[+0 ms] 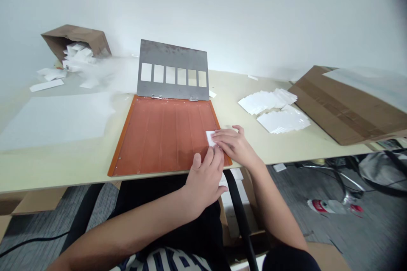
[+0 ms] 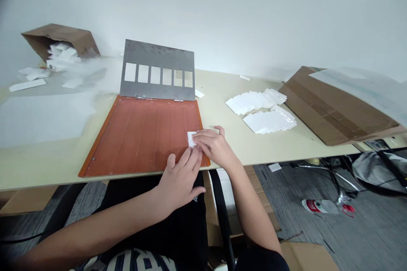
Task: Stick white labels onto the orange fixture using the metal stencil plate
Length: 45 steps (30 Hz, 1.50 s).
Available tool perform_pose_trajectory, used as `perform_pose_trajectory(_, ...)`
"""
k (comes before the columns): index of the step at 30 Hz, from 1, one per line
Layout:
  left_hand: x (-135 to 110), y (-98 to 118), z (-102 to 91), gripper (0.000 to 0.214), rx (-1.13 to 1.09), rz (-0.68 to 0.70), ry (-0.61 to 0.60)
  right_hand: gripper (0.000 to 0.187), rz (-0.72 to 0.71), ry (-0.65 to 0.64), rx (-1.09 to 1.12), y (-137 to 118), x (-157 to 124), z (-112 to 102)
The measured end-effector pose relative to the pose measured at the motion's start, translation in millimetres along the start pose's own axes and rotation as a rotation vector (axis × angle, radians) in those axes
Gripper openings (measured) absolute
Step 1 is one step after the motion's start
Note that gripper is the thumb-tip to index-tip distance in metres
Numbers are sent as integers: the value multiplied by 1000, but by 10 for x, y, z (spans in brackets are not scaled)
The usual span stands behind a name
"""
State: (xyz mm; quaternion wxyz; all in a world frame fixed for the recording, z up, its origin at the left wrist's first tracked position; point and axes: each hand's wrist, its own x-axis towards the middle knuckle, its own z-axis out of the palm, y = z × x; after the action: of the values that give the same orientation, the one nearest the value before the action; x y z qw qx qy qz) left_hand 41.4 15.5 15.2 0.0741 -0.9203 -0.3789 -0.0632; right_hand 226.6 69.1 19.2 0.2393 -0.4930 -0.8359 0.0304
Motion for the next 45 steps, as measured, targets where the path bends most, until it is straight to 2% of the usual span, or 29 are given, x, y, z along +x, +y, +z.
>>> perform_pose_trajectory(23, -1, -8, 7, 74, -10, 7, 6, 33, -30, -65, -134, -69, 5, -77)
perform_pose_trajectory(30, -17, -7, 0, 74, 3, 26, 36, 38, -40, -47, -56, -107, -10, -159)
perform_pose_trajectory(33, -16, -4, -9, 75, 2, 21, 46, 42, -11, -17, -29, -107, 17, -119)
perform_pose_trajectory(41, -25, -35, -42, 75, -82, 32, 4, 42, -2, -81, 29, -115, 14, -31)
perform_pose_trajectory(45, -44, -50, -49, 80, -147, 27, 3, 49, 82, -28, 71, -26, -75, -16)
